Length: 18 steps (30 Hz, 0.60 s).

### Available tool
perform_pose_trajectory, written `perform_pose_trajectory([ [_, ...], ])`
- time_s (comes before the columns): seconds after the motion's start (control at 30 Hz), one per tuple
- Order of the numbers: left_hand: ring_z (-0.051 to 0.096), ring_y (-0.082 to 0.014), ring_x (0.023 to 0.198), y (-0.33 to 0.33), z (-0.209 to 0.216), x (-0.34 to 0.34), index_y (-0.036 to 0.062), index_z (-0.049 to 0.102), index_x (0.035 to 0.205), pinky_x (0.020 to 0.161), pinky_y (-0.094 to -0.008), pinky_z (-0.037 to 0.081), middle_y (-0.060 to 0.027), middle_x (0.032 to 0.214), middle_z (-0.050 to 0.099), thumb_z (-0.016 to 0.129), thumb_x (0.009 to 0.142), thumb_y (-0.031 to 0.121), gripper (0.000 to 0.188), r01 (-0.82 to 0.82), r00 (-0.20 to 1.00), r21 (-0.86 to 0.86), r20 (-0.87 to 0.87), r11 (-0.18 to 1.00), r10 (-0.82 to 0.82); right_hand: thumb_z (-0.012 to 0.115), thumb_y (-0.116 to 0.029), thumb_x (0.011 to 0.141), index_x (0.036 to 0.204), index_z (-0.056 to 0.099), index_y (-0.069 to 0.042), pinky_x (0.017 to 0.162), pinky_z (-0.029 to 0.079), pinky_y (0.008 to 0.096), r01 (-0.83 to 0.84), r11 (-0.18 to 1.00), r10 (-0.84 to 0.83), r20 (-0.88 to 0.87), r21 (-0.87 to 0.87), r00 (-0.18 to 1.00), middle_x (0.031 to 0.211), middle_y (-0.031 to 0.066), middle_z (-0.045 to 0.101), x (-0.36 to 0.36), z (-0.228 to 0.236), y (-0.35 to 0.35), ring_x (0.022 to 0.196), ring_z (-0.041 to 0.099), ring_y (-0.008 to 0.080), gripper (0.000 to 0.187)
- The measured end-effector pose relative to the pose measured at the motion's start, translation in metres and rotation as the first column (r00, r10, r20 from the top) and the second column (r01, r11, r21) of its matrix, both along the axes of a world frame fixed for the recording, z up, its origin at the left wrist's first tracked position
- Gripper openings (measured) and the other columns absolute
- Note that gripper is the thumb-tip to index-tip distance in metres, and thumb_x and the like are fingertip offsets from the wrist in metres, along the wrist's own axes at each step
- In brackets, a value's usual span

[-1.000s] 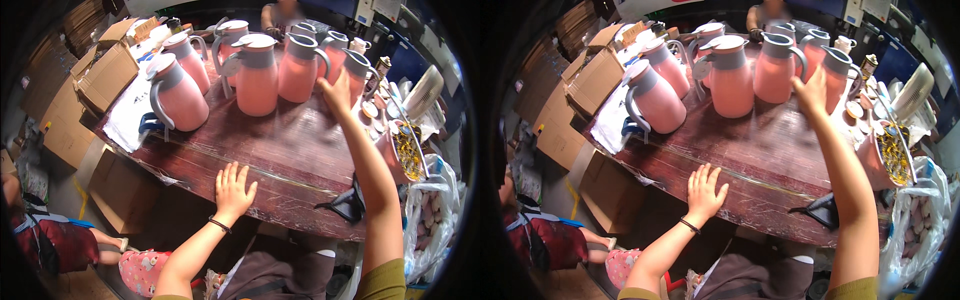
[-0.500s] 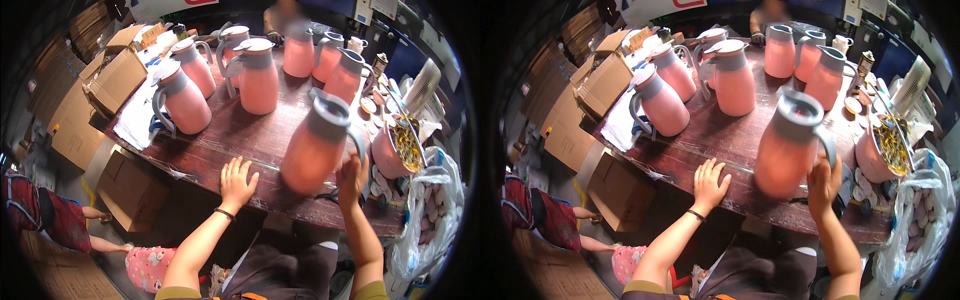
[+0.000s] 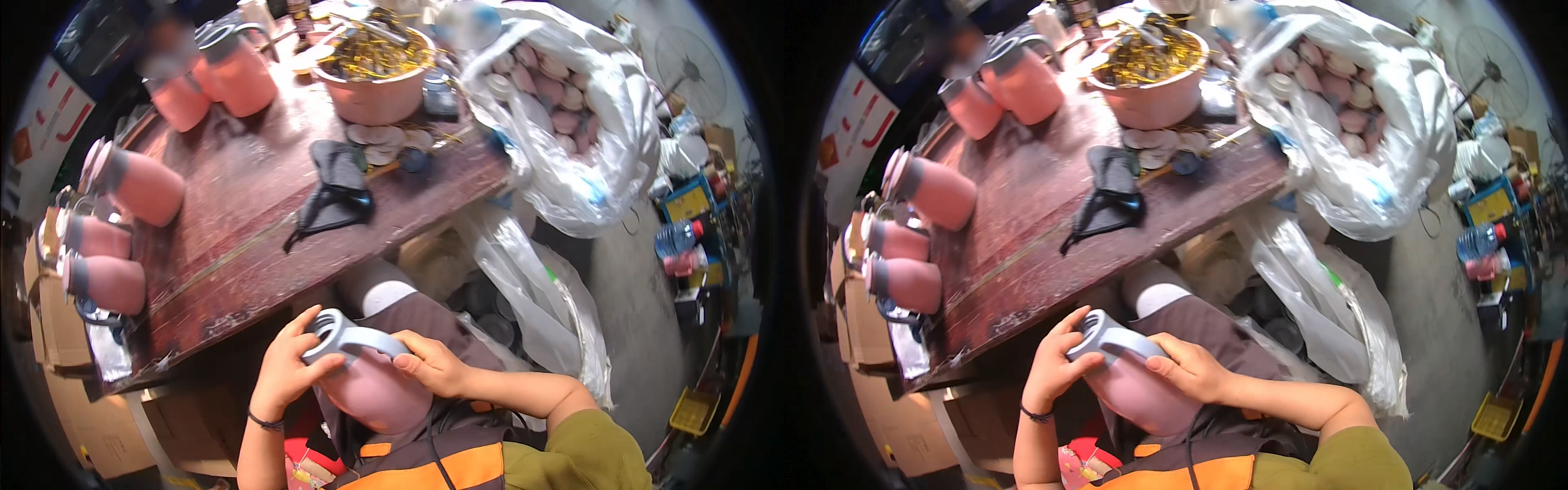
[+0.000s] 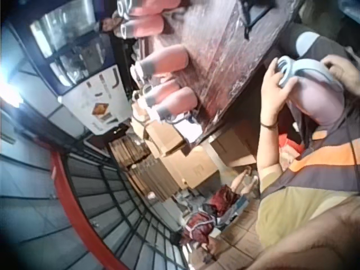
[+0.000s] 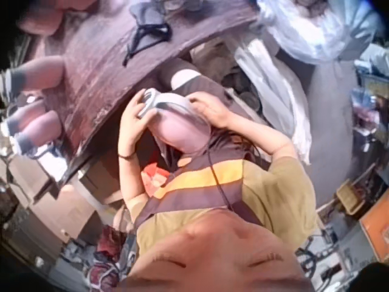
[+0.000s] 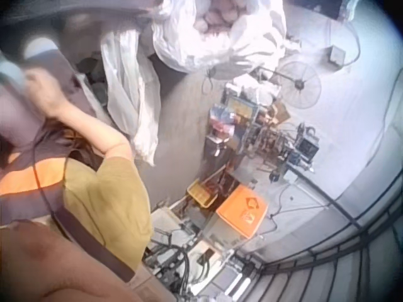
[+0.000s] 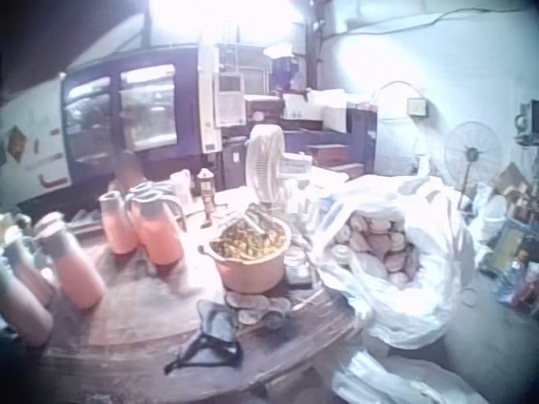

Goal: The person assembles pink kettles by attaching lids and securing them with rubber bands. They repeatedly pick up a kettle, place a lid on top, and wrap a rubber band around the lid and handle to hold it in place, then set the finished unit on the table.

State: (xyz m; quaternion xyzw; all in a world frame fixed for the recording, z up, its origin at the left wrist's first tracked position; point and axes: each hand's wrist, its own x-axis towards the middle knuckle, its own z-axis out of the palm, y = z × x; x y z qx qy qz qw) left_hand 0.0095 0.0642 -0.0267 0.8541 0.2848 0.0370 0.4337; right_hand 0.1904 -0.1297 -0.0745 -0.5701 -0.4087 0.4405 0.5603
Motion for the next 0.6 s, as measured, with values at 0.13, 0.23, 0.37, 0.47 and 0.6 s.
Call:
perform_pose_trajectory([
  [0.13, 0.061, -0.0377, 0.105, 0.004, 0.003, 0.007, -0.0075, 0.066, 0.074, 0.090, -0.0390, 0.047, -0.0274, 0.126, 0.056, 0.073, 0.076, 0.040, 0.048, -0.026, 0.995, -0.057, -0.097, 0.998, 0.020, 0.052, -0.027, 0.097, 0.101, 0.063, -0.002, 0.076, 0.046, 0.0267, 0.335, 0.908, -0.328, 0.069, -0.252, 0.942, 0.091, 0.0036, 0.063, 0.069, -0.085, -0.054, 0.082, 0.057, 0.0108, 0.027],
  [0.23, 0.060, -0.0349, 0.105, 0.002, 0.008, 0.019, -0.0050, 0.070, 0.083, 0.090, -0.0382, 0.047, -0.0242, 0.123, 0.057, 0.072, 0.077, 0.040, 0.045, -0.039, 0.987, -0.060, -0.157, 0.997, 0.030, 0.055, -0.030, 0.095, 0.099, 0.062, -0.001, 0.075, 0.047, 0.0293, 0.542, 0.610, -0.477, 0.278, -0.577, 0.834, 0.088, 0.0075, 0.063, 0.129, -0.213, -0.111, 0.079, 0.058, 0.0157, 0.030],
  [0.37, 0.055, -0.0317, 0.111, 0.000, 0.016, 0.024, -0.0003, 0.071, 0.089, 0.094, -0.0375, 0.045, -0.0196, 0.124, 0.055, 0.073, 0.076, 0.035, 0.037, -0.034, 0.988, -0.110, -0.152, 0.993, 0.017, 0.055, -0.030, 0.094, 0.099, 0.062, 0.000, 0.076, 0.048, 0.0307, 0.502, 0.500, 0.093, 0.620, -0.706, 0.779, 0.088, 0.0095, 0.063, 0.167, -0.298, -0.118, 0.081, 0.059, 0.0189, 0.031],
  [0.47, 0.053, -0.0342, 0.116, 0.003, 0.021, 0.027, 0.0022, 0.072, 0.090, 0.099, -0.0393, 0.042, -0.0206, 0.130, 0.052, 0.071, 0.076, 0.035, 0.036, 0.024, 0.986, -0.096, -0.164, 0.995, -0.040, 0.056, -0.031, 0.094, 0.099, 0.061, 0.000, 0.077, 0.048, 0.0318, 0.472, 0.433, 0.360, 0.627, -0.768, 0.691, 0.089, 0.0110, 0.064, 0.181, -0.317, -0.137, 0.082, 0.060, 0.0213, 0.032],
  [0.6, 0.049, -0.0311, 0.121, 0.000, 0.015, 0.012, 0.0009, 0.071, 0.097, 0.102, -0.0386, 0.038, -0.0198, 0.134, 0.048, 0.073, 0.078, 0.034, 0.039, -0.029, 0.981, -0.093, -0.195, 0.995, 0.010, 0.056, -0.032, 0.093, 0.099, 0.061, 0.000, 0.078, 0.048, 0.0332, 0.416, 0.411, 0.584, 0.584, -0.811, 0.564, 0.089, 0.0130, 0.064, 0.203, -0.316, -0.155, 0.083, 0.060, 0.0244, 0.033],
])
